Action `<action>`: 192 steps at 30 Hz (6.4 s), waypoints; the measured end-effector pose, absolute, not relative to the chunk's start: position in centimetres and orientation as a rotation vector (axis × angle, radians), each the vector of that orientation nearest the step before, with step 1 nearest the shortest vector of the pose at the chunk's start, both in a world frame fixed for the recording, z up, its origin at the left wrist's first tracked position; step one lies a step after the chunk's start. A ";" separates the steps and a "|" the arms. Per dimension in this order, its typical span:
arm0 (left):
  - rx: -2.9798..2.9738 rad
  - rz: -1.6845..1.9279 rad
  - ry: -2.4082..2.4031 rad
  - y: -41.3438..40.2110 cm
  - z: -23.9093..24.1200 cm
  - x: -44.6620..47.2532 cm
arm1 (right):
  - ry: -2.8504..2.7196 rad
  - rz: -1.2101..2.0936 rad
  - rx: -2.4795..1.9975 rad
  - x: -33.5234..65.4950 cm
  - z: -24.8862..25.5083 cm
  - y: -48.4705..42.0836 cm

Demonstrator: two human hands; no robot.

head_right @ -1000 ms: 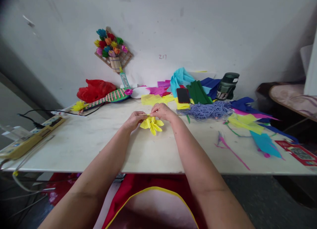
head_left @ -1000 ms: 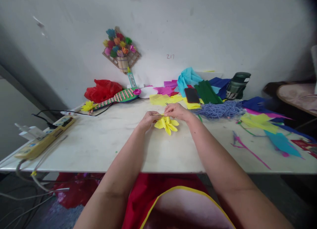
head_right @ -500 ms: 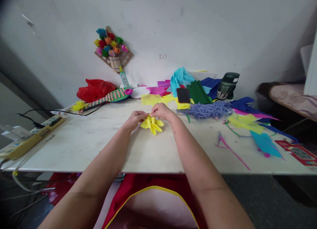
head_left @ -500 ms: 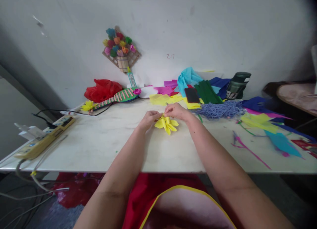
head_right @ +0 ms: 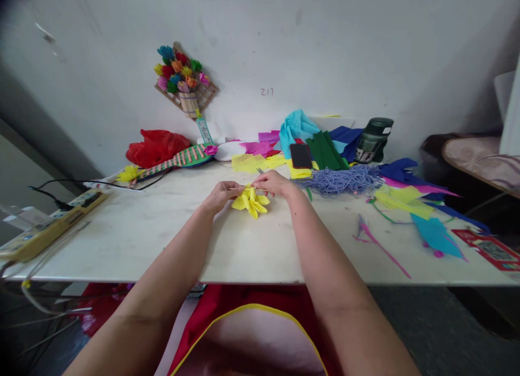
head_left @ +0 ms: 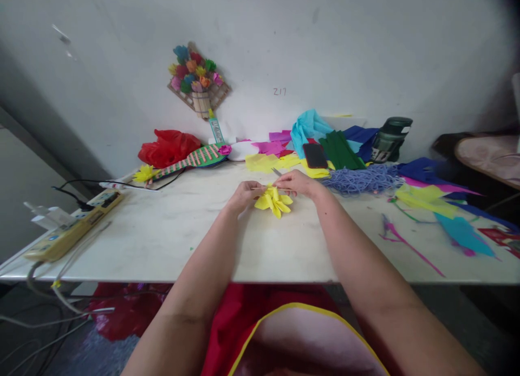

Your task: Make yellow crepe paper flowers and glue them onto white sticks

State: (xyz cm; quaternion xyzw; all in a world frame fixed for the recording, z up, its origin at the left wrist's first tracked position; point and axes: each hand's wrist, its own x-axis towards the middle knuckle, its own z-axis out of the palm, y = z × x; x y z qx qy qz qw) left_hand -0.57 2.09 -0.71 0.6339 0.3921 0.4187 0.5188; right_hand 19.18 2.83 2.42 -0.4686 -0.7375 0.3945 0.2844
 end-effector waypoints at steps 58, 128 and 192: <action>1.515 0.857 0.935 2.4 -1.3 -1.3 | -2.192 0.810 -1.177 19.1 1.0 2.7; 1.315 1.054 0.867 1.8 -0.7 -1.4 | -2.105 0.830 -1.166 20.5 1.0 2.3; 1.217 0.986 0.831 1.6 -1.3 0.2 | -1.954 0.876 -1.150 17.6 0.6 1.7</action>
